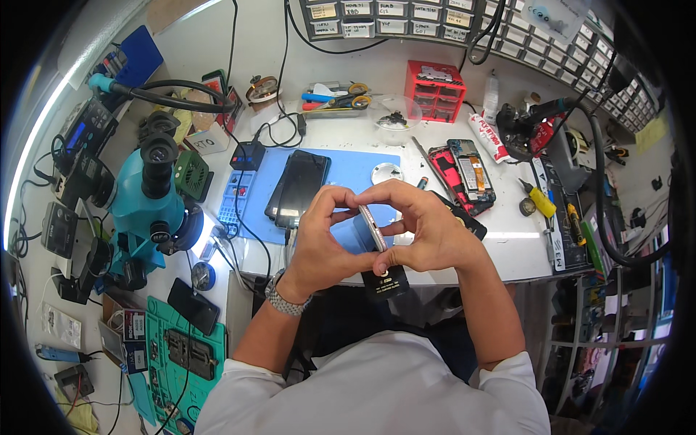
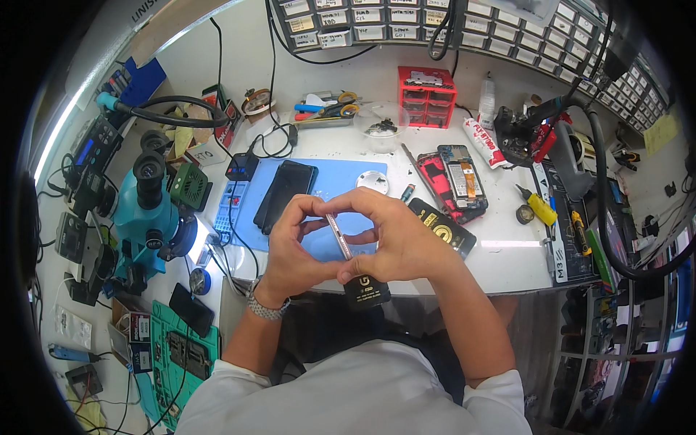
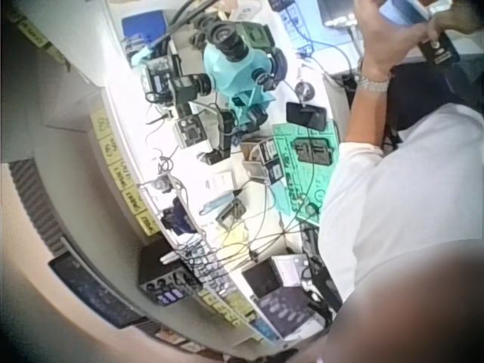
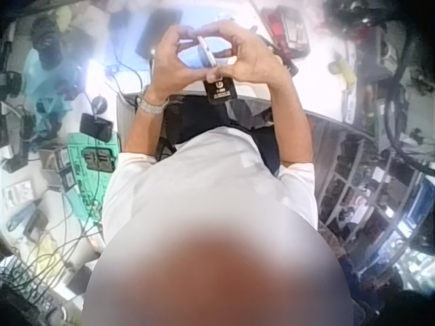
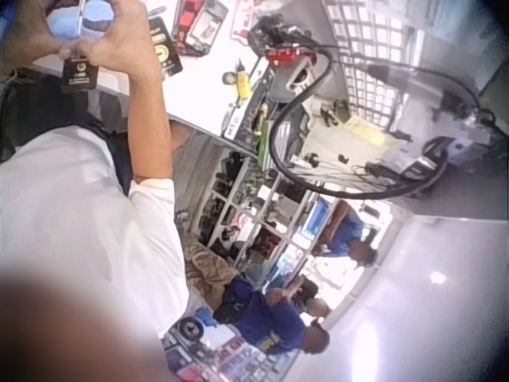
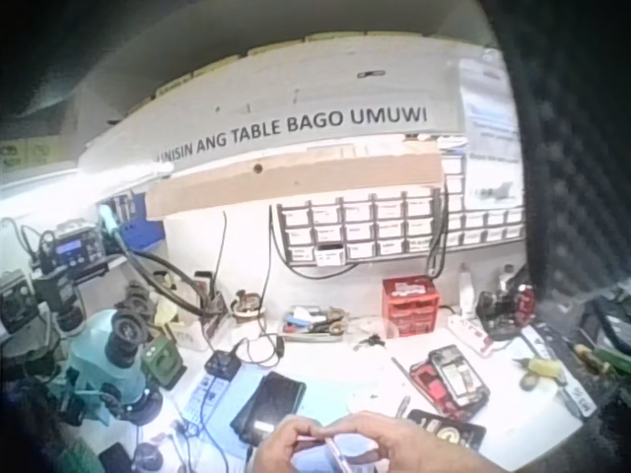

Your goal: The person disassembles a white smartphone using a screwdriver and a prying tool, then uses a heat gun on the device. They wipe the phone with a cloth and continue to remove internal components, including the battery, while working at a cluttered electronics repair bench.

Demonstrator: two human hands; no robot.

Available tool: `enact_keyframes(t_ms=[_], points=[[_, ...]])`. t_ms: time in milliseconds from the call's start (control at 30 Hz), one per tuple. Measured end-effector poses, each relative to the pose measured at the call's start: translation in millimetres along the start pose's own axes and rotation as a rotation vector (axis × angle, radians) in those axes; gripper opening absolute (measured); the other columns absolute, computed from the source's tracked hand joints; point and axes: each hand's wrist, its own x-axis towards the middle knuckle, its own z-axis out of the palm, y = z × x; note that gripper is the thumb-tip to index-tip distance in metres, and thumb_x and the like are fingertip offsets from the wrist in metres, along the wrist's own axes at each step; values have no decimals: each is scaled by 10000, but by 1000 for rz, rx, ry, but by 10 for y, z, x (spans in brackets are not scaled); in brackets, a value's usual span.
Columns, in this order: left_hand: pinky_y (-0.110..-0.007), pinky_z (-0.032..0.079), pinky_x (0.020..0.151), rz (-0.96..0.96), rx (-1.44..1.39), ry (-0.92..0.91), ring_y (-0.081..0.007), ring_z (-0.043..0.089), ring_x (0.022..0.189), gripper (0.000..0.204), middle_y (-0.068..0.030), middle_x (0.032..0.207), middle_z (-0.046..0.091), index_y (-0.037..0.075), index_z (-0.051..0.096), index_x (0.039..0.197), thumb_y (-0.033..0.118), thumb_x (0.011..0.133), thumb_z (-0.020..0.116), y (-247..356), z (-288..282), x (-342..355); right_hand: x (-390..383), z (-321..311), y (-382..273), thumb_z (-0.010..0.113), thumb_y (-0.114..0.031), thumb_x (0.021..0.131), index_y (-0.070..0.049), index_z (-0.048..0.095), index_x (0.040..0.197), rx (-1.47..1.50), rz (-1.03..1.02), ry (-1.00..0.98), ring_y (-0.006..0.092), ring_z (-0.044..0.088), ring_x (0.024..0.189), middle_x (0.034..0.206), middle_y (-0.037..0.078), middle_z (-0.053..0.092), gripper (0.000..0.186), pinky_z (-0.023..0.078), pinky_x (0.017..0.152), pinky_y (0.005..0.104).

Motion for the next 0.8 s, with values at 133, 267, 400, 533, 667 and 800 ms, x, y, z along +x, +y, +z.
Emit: enact_keyframes(t_ms=[133,267,400,533,667,800], points=[[-448,669,1103,-28,-46,-4,-200,701,1211,817,-70,1278,596,43,624,1283,198,658,1127,18,-10,2,3,2,22,1090,-93,709,-89,684,1500,3,2,-4,278,658,1464,1486,75,667,890,683,1108,493],[-425,683,1074,-15,-40,-23,-188,697,1190,813,-65,1261,588,38,624,1270,202,654,1128,12,-26,32,-1,-12,42,1096,-53,710,-89,677,1506,6,9,-16,268,631,1509,1501,63,663,901,663,1127,474],[-398,689,1033,-26,15,-65,-177,691,1147,832,-59,1239,583,35,619,1255,246,642,1140,75,-67,90,1,-19,43,1081,-27,712,-98,683,1495,15,8,-12,270,636,1503,1489,63,671,882,660,1119,477],[-389,690,1012,-21,11,-88,-169,687,1099,835,-47,1189,590,46,625,1222,304,628,1151,42,-92,123,12,-6,17,1039,-88,732,-75,685,1459,-43,0,0,280,672,1430,1449,94,683,809,684,1091,512],[-386,694,993,-51,75,-118,-157,683,1073,831,-37,1147,599,55,625,1178,341,609,1158,68,-127,168,39,-15,-16,1040,-74,714,-93,692,1462,-58,29,-15,288,662,1449,1441,86,667,825,673,1096,503],[-373,696,957,-64,76,-110,-146,686,1062,826,-32,1132,603,60,618,1148,372,606,1158,65,-119,189,77,-41,-23,1049,-72,695,-110,701,1464,-93,38,-39,297,659,1450,1435,82,646,845,676,1082,512]])
